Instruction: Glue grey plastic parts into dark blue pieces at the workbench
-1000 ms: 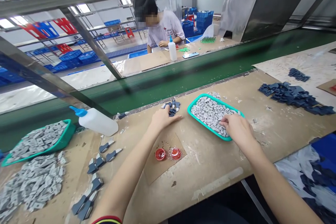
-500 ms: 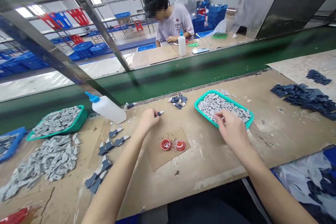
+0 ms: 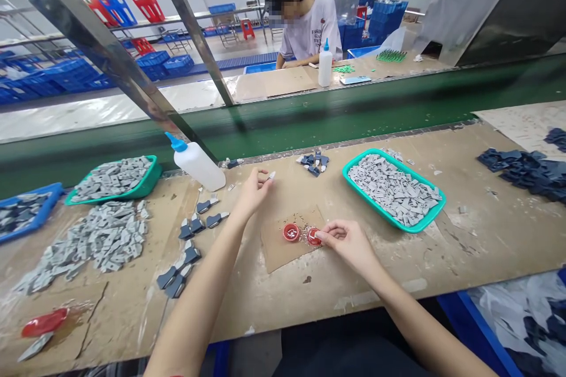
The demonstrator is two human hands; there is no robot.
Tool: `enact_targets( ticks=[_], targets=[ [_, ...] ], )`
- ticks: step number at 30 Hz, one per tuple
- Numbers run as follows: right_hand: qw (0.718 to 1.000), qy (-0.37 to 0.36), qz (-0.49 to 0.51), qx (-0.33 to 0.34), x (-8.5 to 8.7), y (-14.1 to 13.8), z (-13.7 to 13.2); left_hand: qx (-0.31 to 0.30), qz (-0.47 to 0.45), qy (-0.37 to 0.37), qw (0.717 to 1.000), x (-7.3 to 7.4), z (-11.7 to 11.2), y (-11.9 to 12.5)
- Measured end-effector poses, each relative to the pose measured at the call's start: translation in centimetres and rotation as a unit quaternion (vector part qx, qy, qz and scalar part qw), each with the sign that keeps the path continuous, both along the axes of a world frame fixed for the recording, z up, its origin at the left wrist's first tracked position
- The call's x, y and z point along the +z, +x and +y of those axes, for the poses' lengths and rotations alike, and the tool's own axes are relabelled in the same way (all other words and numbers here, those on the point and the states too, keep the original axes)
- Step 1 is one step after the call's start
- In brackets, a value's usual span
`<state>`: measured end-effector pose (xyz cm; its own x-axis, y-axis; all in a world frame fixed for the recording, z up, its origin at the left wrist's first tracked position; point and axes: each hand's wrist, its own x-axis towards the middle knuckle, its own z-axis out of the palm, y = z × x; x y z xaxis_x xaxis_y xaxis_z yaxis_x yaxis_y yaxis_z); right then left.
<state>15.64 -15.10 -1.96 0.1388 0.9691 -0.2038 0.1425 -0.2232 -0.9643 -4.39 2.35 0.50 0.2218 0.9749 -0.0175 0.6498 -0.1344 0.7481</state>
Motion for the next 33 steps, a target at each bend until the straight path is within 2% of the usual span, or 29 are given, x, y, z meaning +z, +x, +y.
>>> enact_targets(
  ticks=[5, 7, 10, 12, 16, 21, 24, 27, 30, 33],
  targets=[
    [1.0, -0.011, 0.018, 0.006, -0.6, 0.1, -0.2, 0.025, -0.176, -0.04, 0.983, 1.6, -3.3, -0.1],
    [1.0, -0.019, 0.025, 0.001, -0.5, 0.0, -0.3, 0.06, -0.29, -0.062, 0.953, 2.0, -4.9, -0.1],
    [0.999, -0.023, 0.042, -0.007, -0.3, 0.0, -0.2, 0.099, -0.443, -0.114, 0.884, 2.6, -7.5, -0.3],
    [0.998, -0.026, 0.055, -0.007, -0.2, 0.0, -0.1, 0.116, -0.478, -0.131, 0.861, 2.8, -9.3, -0.5],
    [0.996, -0.041, 0.076, -0.008, 0.2, 0.3, 0.1, 0.168, -0.509, -0.126, 0.835, 2.4, -13.0, -0.7],
    [0.99, -0.046, 0.136, 0.005, 2.6, 0.8, -0.4, 0.185, -0.499, -0.111, 0.839, 1.2, -16.3, 0.4],
    [0.984, -0.039, 0.171, 0.021, 4.7, 0.9, -0.8, 0.171, -0.484, -0.106, 0.852, 0.9, -17.2, 1.8],
    [0.979, -0.028, 0.195, 0.043, 6.3, 0.6, -1.0, 0.149, -0.471, -0.101, 0.864, 1.3, -17.5, 3.1],
    [0.977, -0.023, 0.205, 0.059, 6.9, 0.3, -1.0, 0.13, -0.46, -0.097, 0.873, 2.0, -17.5, 3.8],
    [0.976, -0.02, 0.203, 0.07, 6.7, 0.0, -0.9, 0.115, -0.463, -0.1, 0.873, 2.3, -17.5, 4.2]
  ],
)
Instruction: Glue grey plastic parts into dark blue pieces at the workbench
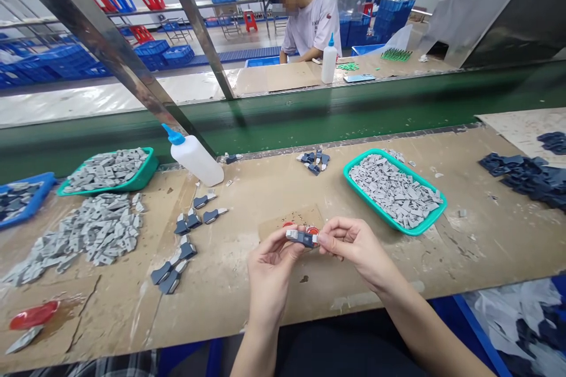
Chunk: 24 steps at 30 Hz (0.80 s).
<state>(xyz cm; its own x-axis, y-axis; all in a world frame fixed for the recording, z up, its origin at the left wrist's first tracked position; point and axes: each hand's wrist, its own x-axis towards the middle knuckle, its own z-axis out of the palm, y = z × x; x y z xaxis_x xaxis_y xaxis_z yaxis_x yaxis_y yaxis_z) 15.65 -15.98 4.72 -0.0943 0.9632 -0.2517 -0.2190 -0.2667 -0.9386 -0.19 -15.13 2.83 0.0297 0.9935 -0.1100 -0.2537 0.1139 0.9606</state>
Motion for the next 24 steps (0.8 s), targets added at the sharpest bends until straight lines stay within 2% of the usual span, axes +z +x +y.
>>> enact_targets(
  ticks=[5, 14, 24],
  targets=[
    [1.0, -0.015, -0.004, 0.015, -1.1, 0.1, -0.1, 0.003, 0.022, -0.004, 1.0, -0.1, -0.5, 0.7],
    [0.994, -0.054, 0.033, 0.085, -2.0, 1.2, -0.4, -0.016, 0.06, -0.013, 0.998, -1.0, -0.6, 1.2],
    [0.986, -0.086, 0.107, 0.089, -2.3, 1.8, -0.5, -0.03, 0.039, 0.0, 0.999, -1.6, -0.7, 1.5]
  ],
)
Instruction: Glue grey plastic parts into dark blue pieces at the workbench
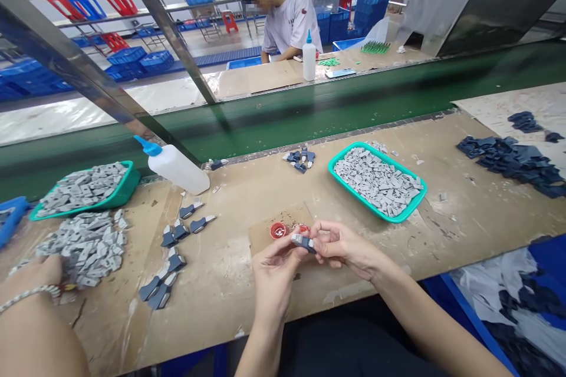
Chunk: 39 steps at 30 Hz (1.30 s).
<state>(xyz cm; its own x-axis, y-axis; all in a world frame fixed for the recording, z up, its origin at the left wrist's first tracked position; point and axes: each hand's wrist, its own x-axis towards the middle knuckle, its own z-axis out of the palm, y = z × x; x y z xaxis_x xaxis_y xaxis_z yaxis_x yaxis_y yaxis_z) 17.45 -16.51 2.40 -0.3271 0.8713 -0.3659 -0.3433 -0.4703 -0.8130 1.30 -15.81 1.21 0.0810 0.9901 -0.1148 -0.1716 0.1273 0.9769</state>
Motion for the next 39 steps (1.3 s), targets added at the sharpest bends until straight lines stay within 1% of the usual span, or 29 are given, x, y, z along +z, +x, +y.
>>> enact_targets(
  ticks=[2, 5, 8, 10, 13, 15, 17, 19, 20, 21, 22, 23, 24, 26, 27, 29, 30, 31, 32, 34, 36, 37, 39],
  targets=[
    [1.0, 0.011, -0.015, -0.012, 0.2, 0.0, -0.1, 0.0, 0.016, 0.01, 1.0, 0.3, 0.0, 0.1],
    [0.996, 0.05, -0.061, -0.032, 0.6, 0.1, -0.3, 0.002, 0.066, 0.053, 0.996, 1.0, -0.1, 0.3],
    [0.993, 0.073, -0.086, -0.034, 0.9, 0.2, -0.2, -0.011, 0.073, 0.063, 0.995, 1.4, 0.1, 0.2],
    [0.99, 0.085, -0.107, -0.035, 1.0, 0.2, -0.1, -0.027, 0.051, 0.036, 0.998, 1.4, 0.3, 0.2],
    [0.985, 0.095, -0.139, -0.041, 1.4, 0.1, 0.1, -0.055, 0.01, -0.036, 0.998, 1.3, 0.8, 0.3],
    [0.982, 0.098, -0.157, -0.037, 1.8, 0.2, 0.2, -0.059, -0.009, -0.075, 0.995, 1.3, 1.1, 0.5],
    [0.977, 0.111, -0.18, -0.034, 2.2, 0.9, 0.4, -0.059, -0.019, -0.097, 0.993, 1.5, 1.3, 0.8],
    [0.963, 0.126, -0.229, -0.061, 2.5, 2.9, 0.5, -0.064, -0.023, -0.11, 0.992, 1.7, 1.4, 0.8],
    [0.951, 0.131, -0.265, -0.092, 2.5, 4.4, 0.5, -0.071, -0.021, -0.112, 0.991, 1.8, 1.6, 0.6],
    [0.932, 0.135, -0.309, -0.135, 2.4, 6.1, 0.4, -0.073, -0.016, -0.108, 0.991, 1.8, 1.8, 0.2],
    [0.906, 0.135, -0.358, -0.182, 2.2, 8.2, 0.2, -0.071, -0.006, -0.098, 0.993, 1.7, 2.0, -0.4],
    [0.873, 0.137, -0.407, -0.229, 1.9, 10.3, -0.1, -0.061, 0.01, -0.082, 0.995, 1.4, 2.5, -1.2],
    [0.839, 0.133, -0.457, -0.263, 1.7, 12.3, -0.5, -0.041, 0.03, -0.061, 0.997, 1.0, 3.0, -2.1],
    [0.779, 0.099, -0.56, -0.265, 1.2, 15.7, -1.3, 0.017, 0.09, -0.01, 0.996, 0.1, 4.5, -4.3],
    [0.757, 0.076, -0.598, -0.253, 1.0, 16.8, -1.6, 0.048, 0.127, 0.018, 0.991, -0.5, 5.4, -5.5],
    [0.733, 0.039, -0.644, -0.216, 0.6, 17.8, -1.8, 0.084, 0.217, 0.07, 0.97, -1.2, 7.1, -7.8],
    [0.727, 0.03, -0.657, -0.198, 0.5, 17.8, -1.6, 0.092, 0.276, 0.087, 0.953, -1.4, 8.0, -8.8],
    [0.723, 0.026, -0.666, -0.182, 0.3, 17.5, -1.3, 0.097, 0.343, 0.097, 0.929, -1.4, 8.7, -9.8],
    [0.716, 0.026, -0.676, -0.171, 0.1, 17.1, -0.9, 0.099, 0.414, 0.102, 0.899, -1.4, 9.4, -10.6],
    [0.696, 0.022, -0.699, -0.16, -0.4, 16.2, -0.1, 0.089, 0.543, 0.1, 0.829, -1.2, 10.5, -11.9],
    [0.674, 0.017, -0.723, -0.151, -0.9, 15.8, 0.6, 0.072, 0.632, 0.109, 0.764, -1.2, 11.5, -12.9],
    [0.664, 0.016, -0.733, -0.144, -1.2, 15.7, 0.8, 0.055, 0.66, 0.116, 0.74, -1.3, 12.0, -13.3],
    [0.65, 0.028, -0.748, -0.131, -1.6, 15.9, 1.0, 0.014, 0.7, 0.12, 0.704, -1.7, 12.9, -14.0]
  ],
)
